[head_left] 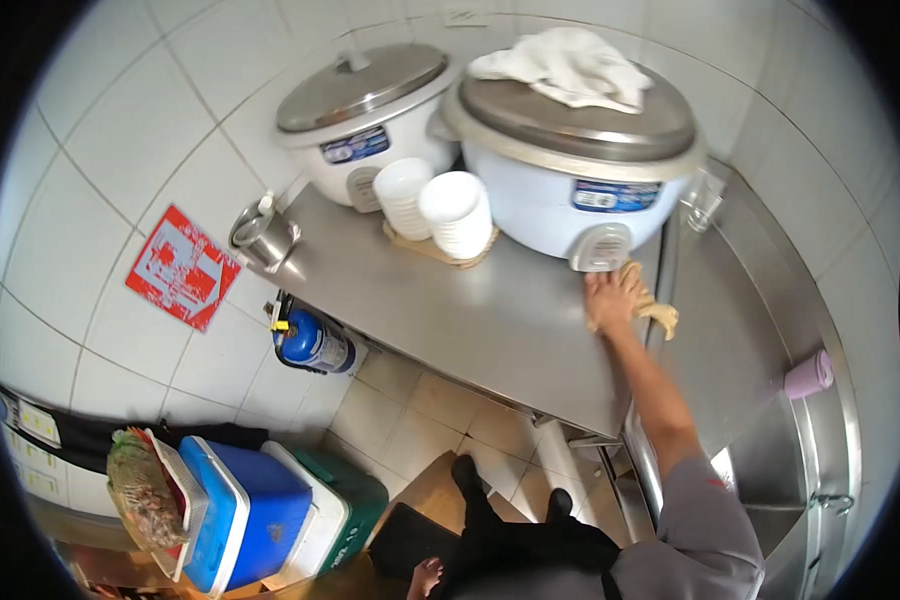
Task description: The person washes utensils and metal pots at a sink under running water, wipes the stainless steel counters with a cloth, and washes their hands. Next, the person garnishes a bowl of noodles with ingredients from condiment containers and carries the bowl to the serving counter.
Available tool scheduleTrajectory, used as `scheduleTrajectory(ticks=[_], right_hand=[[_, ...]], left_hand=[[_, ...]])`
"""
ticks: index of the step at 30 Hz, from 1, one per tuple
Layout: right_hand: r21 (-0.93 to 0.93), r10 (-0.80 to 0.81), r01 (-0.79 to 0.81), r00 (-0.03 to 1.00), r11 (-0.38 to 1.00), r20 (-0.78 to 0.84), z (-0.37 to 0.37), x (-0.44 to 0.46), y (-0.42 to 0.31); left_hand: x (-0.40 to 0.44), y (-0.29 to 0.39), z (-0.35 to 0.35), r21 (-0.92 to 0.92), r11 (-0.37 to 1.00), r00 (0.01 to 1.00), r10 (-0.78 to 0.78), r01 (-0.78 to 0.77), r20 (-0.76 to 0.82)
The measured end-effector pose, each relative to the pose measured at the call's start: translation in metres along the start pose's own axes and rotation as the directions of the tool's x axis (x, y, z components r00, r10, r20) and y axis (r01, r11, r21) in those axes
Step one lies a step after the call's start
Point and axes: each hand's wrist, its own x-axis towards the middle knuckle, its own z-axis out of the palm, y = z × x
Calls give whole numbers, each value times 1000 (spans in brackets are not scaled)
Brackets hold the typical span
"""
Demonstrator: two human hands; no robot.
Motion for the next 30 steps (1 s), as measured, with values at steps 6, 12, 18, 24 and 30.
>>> scheduleTrajectory(ticks=[6, 12, 18, 24, 30], right_hand=[[1, -259, 261, 961, 965, -94, 31, -38, -199], [94, -532, 544, 837, 834, -126, 38, -68, -347], [157, -436, 443, 896, 883, -78, 73, 44, -495], [90, -680, 675, 729, 733, 75, 62, 39, -590], [95, -867, 919, 394, 384, -306, 46, -41, -514]], left_hand=[[56, 49, -88, -186, 975, 990, -135, 125, -39], [82, 139, -125, -240, 914, 926, 261, -328, -272], [44, 160, -149, -431, 855, 912, 110, -289, -395], [75, 26, -147, -565, 810, 959, -261, 155, -112], [66, 55, -143, -660, 724, 977, -191, 203, 90]])
